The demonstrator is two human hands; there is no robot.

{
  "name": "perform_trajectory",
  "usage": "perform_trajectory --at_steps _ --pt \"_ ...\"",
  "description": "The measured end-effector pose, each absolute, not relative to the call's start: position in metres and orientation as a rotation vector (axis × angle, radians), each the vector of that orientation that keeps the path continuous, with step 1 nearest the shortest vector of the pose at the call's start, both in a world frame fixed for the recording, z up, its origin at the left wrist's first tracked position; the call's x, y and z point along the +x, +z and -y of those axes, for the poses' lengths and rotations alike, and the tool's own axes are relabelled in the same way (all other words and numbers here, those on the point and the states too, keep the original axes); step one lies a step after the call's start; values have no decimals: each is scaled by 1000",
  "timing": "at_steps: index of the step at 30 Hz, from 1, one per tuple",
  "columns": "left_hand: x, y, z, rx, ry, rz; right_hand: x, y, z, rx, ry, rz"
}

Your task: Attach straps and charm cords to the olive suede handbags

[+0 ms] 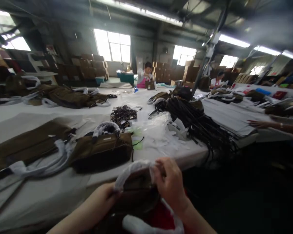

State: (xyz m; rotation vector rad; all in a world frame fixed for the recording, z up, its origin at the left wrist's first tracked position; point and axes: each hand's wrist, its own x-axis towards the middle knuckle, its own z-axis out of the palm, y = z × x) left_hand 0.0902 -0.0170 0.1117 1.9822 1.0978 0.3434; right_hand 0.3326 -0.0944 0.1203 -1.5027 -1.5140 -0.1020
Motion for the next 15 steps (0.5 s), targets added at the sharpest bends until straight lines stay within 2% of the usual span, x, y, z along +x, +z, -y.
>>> perform_trajectory --at_steps 3,9,15 --pt "96 106 21 1952 346 -1157 334 112 120 -1419 -133 1512" --pt "101 105 27 2030 309 -1162 303 107 123 -1358 642 2229" --pt "98 118 37 1982 612 -1388 293 113 108 -1308 811 2487"
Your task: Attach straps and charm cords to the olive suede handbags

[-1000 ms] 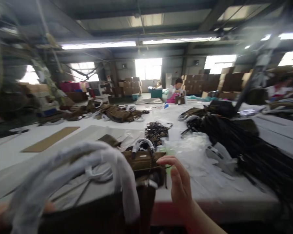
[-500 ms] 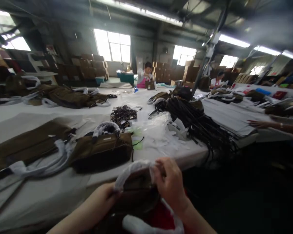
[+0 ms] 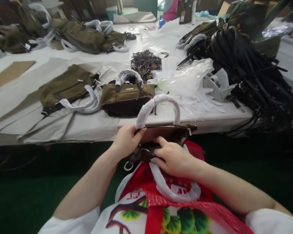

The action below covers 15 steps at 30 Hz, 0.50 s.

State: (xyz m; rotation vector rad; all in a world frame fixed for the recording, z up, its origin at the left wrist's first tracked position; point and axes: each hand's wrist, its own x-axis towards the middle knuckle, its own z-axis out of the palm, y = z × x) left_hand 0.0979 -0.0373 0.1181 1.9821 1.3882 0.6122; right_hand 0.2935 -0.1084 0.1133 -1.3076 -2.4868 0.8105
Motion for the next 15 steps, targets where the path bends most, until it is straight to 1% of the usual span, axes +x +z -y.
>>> perform_trajectory --at_steps 2,4,6,8,10,13,15 --pt "94 131 40 1969 727 -1474 296 133 109 -1058 963 2559" --pt "90 139 40 1953 788 -1502 295 152 106 -724 1235 2532" --pt "89 133 36 1927 794 -1507 291 157 97 -588 1486 2389" --pt "89 111 29 1853 789 -1559 283 142 83 -763 1755 2176" --pt "88 81 24 1683 788 -1646 273 112 67 -1100 1993 1902" --pt "87 48 22 1339 835 -1592 257 64 51 -1525 2047 1499" --pt "88 41 25 1247 871 -1497 248 44 48 -1610 2052 1350"
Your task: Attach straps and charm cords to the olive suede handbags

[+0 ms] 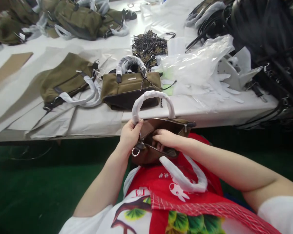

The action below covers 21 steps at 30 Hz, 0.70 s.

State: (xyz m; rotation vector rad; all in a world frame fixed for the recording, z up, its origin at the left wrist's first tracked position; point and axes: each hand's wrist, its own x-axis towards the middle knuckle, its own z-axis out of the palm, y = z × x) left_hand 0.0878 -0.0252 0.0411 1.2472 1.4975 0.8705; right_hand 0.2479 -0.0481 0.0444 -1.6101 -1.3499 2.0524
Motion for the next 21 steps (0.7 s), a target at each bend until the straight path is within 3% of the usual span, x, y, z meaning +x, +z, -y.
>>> perform_trajectory --at_steps 5,12,21 --pt "93 53 31 1387 872 -1467 235 36 51 -1474 1939 1545" --pt "87 70 30 1508 587 -1267 238 57 60 -1455 1094 2384" --pt "80 78 29 1402 593 -1171 256 62 57 -1850 626 2519"
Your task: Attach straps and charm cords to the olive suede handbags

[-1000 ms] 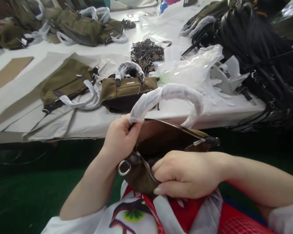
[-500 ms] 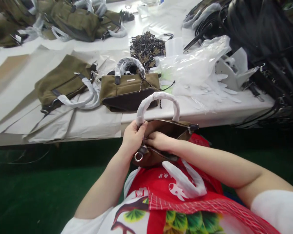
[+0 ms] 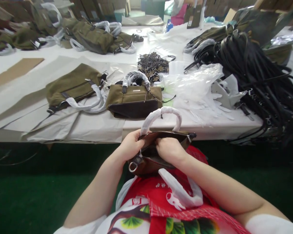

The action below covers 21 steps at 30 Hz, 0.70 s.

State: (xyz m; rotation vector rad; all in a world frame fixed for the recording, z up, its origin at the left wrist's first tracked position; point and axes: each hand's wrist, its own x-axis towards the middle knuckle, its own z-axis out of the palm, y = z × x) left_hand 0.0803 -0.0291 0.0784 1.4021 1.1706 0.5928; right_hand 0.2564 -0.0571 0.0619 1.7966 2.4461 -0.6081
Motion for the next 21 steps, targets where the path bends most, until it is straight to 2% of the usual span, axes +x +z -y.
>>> perform_trajectory --at_steps 5,12,21 --pt "74 77 27 1429 634 -1239 267 67 56 1997 -482 -2402" --pt "74 72 27 1253 669 -1250 255 65 57 1497 -497 -2881" --pt "67 60 22 1146 694 -1244 250 65 51 1396 -251 -2939"
